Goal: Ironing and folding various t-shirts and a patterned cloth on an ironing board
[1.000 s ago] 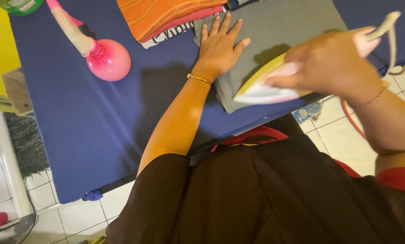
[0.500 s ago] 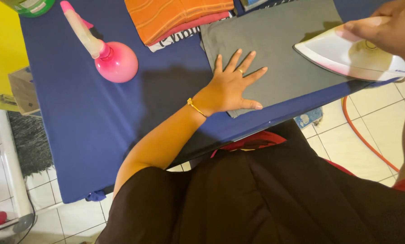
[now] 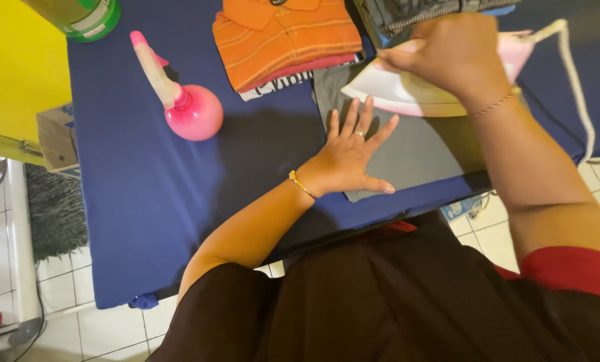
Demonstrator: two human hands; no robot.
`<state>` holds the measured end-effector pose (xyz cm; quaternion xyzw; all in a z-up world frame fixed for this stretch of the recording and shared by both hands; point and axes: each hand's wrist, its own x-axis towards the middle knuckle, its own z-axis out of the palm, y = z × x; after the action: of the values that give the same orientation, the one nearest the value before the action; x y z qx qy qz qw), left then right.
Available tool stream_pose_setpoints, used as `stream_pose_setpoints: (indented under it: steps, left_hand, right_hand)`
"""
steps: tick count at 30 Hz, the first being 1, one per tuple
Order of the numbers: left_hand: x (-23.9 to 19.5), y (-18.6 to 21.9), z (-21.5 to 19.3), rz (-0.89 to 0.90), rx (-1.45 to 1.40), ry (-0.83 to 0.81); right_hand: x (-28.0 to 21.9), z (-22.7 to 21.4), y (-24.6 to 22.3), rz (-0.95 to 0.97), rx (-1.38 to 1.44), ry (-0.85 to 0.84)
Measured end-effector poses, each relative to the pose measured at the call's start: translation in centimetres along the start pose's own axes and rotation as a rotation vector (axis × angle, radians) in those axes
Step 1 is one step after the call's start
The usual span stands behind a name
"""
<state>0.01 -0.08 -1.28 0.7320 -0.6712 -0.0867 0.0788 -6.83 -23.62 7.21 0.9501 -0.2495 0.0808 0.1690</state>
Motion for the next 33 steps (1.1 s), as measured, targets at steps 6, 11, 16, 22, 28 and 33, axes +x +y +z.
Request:
stream_pose_setpoints:
  steps: [6,11,16,22,28,33]
  left_hand:
    - [0.0,0.2,-1.9,0.010,-0.020,-0.100]
    - [-0.2,0.2,-2.6,0.015,-0.109,-0.122]
    - [0.3,-1.1,-1.3,0.035,-0.121,-0.024]
    - [2.7,-3.3,0.0,-0.009,-0.376,0.279]
    - [6.8,-4.4,0.3,0.028,-0.507,0.566]
    - [9.6,-3.8,1.1,-0.220,-0.699,0.590]
  right_hand:
    - [1.7,-2.2,-1.1,-0.065,0.140,-0.065]
    - [1.5,-3.5,2.6,0.102,0.114,-0.407]
    - [0.5,2.8,12.8,0.287,-0.034,-0.359]
    - [-0.3,3.3,15.1,0.322,0.090,-0.342]
    - [0.1,-3.8,5.7,0.124,0.208,-0.452]
    - [-0.1,-3.7,3.0,0.006,0.133,-0.321]
